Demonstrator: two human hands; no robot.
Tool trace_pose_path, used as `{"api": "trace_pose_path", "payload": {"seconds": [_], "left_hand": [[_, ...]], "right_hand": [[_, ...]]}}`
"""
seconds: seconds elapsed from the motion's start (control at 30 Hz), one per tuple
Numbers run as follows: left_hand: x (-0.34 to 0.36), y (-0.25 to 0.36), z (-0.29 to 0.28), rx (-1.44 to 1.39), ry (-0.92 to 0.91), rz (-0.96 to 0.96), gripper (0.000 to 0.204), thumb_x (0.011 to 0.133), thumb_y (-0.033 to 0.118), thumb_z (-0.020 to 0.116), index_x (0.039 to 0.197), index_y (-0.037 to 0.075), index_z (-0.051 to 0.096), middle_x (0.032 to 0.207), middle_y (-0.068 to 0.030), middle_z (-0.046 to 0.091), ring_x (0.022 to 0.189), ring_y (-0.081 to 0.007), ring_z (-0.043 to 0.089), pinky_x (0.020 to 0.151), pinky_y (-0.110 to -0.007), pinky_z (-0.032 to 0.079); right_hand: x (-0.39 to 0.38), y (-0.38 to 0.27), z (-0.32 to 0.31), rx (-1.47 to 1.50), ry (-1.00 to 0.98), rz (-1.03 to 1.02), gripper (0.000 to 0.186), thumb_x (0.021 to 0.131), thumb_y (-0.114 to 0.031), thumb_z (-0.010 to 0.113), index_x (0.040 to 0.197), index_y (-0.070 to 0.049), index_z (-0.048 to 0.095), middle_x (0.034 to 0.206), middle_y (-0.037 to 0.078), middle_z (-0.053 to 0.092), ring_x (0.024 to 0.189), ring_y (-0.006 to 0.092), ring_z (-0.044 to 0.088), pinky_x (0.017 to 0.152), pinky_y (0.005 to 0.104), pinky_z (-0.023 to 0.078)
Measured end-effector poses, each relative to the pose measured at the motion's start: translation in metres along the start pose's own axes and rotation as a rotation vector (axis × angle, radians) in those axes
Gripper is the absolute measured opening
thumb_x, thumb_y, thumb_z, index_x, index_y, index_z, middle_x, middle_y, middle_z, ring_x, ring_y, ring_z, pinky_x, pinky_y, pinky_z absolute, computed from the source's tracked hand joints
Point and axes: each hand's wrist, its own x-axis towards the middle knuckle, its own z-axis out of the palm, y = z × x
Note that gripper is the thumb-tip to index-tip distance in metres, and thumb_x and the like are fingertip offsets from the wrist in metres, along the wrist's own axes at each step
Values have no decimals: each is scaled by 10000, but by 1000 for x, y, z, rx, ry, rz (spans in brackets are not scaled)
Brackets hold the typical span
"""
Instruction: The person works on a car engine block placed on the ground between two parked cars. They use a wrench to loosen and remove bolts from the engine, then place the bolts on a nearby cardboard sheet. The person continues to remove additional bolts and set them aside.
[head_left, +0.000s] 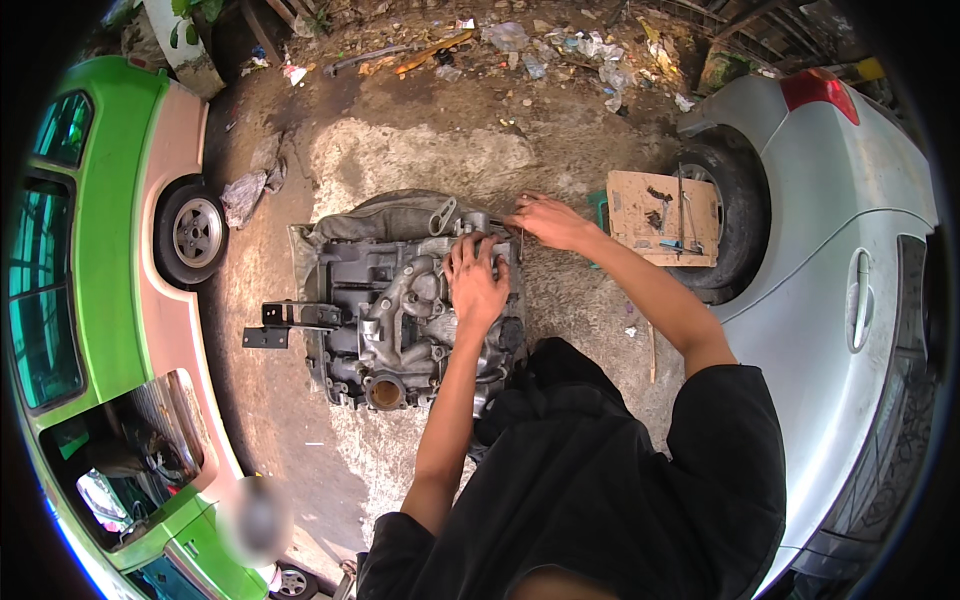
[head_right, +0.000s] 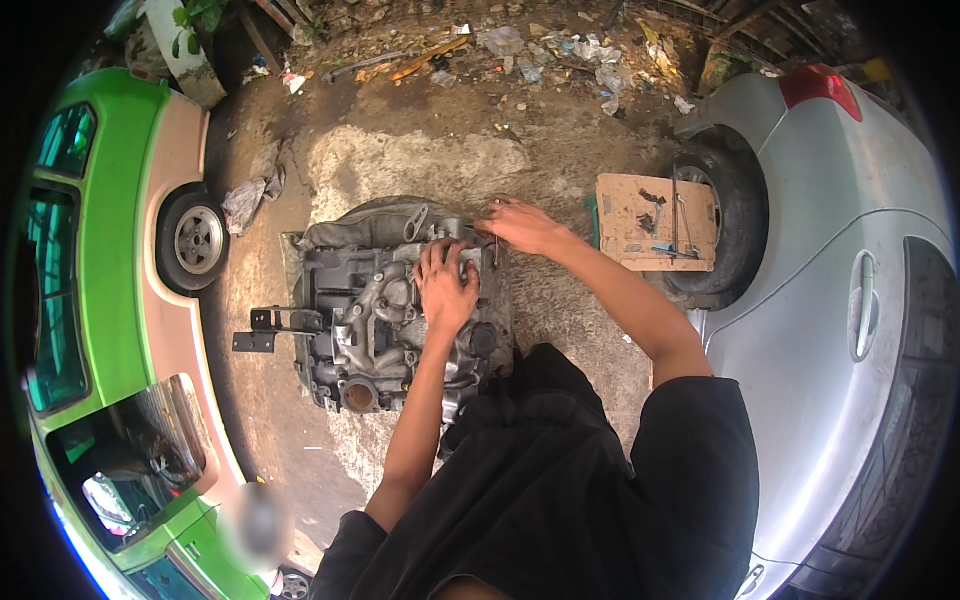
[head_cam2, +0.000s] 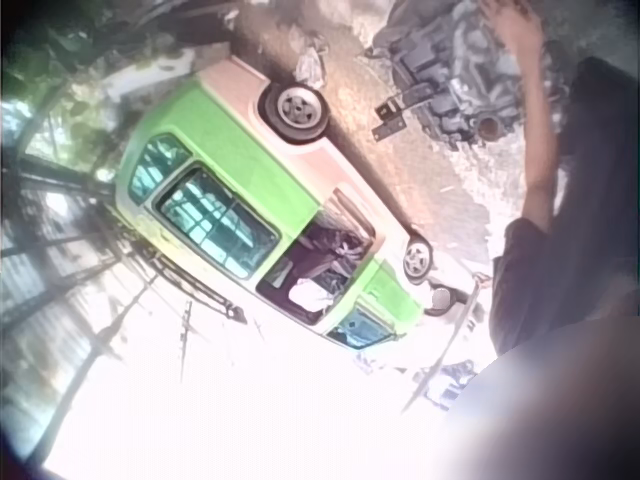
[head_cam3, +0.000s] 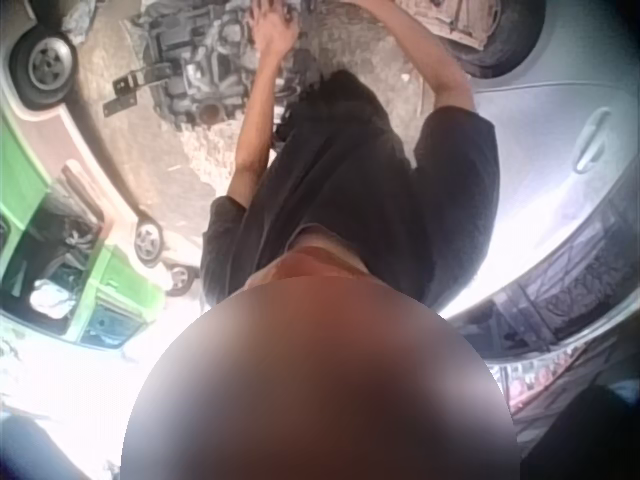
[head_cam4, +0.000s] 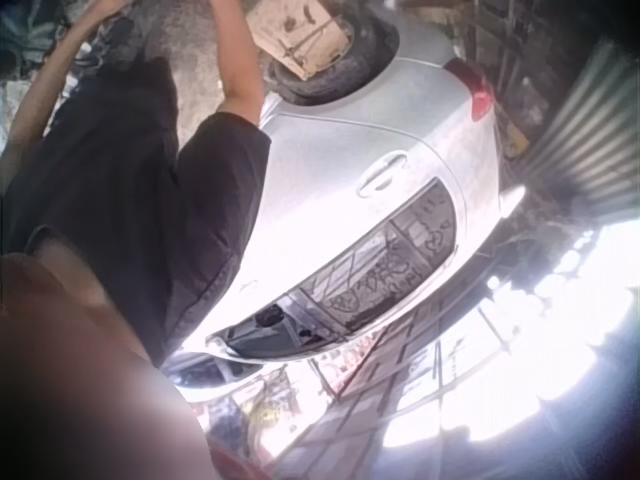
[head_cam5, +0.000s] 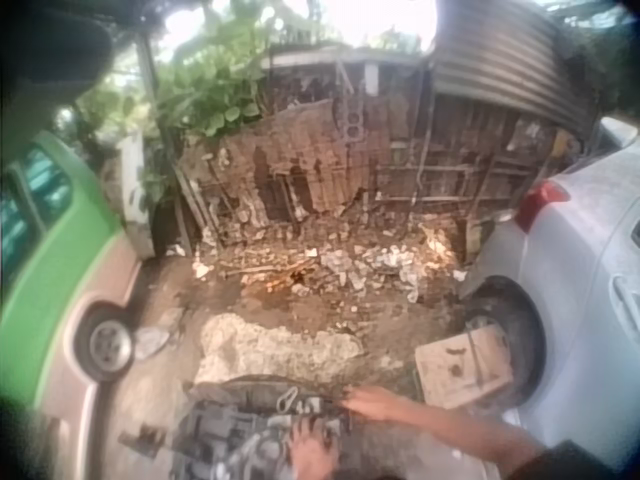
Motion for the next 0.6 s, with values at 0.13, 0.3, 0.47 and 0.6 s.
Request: {"api": "trace_pose_path", "payload": {"seconds": [0.13, 0.3, 0.47, 0.6], "left_hand": [[1, 0, 0, -4, -7, 2, 365, 886, 185, 610, 1240, 100, 634, 1308, -128, 563, 1326, -350, 455, 1130, -531, 308], [1, 0, 0, 5, 4, 2, 362, 888, 187, 609, 1238, 96, 637, 1298, -123, 567, 1321, -347, 458, 1129, -529, 309], [0, 0, 0, 10, 6, 5, 360, 896, 188, 601, 1244, 105, 637, 1305, -118, 566, 1325, -341, 457, 1132, -523, 308], [1, 0, 1, 25, -8, -10, 359, 899, 195, 599, 1247, 111, 636, 1311, -113, 565, 1327, -336, 456, 1133, -521, 308]], "right_hand": [[6, 4, 7, -47, 68, -52, 610, 848, 52, 627, 1422, -139, 552, 1246, 128, 671, 1296, 336, 567, 1147, 449, 451], [12, 8, 9, 66, -20, 12, 616, 840, 79, 617, 1422, -108, 543, 1261, 153, 661, 1263, 362, 591, 1074, 445, 528], [10, 5, 3, 107, 4, -6, 642, 824, 99, 631, 1425, -107, 541, 1262, 191, 642, 1207, 365, 614, 998, 458, 558], [6, 2, 1, 202, -23, 65, 643, 803, 116, 629, 1407, -91, 552, 1275, 193, 630, 1168, 387, 626, 964, 469, 557]]}}
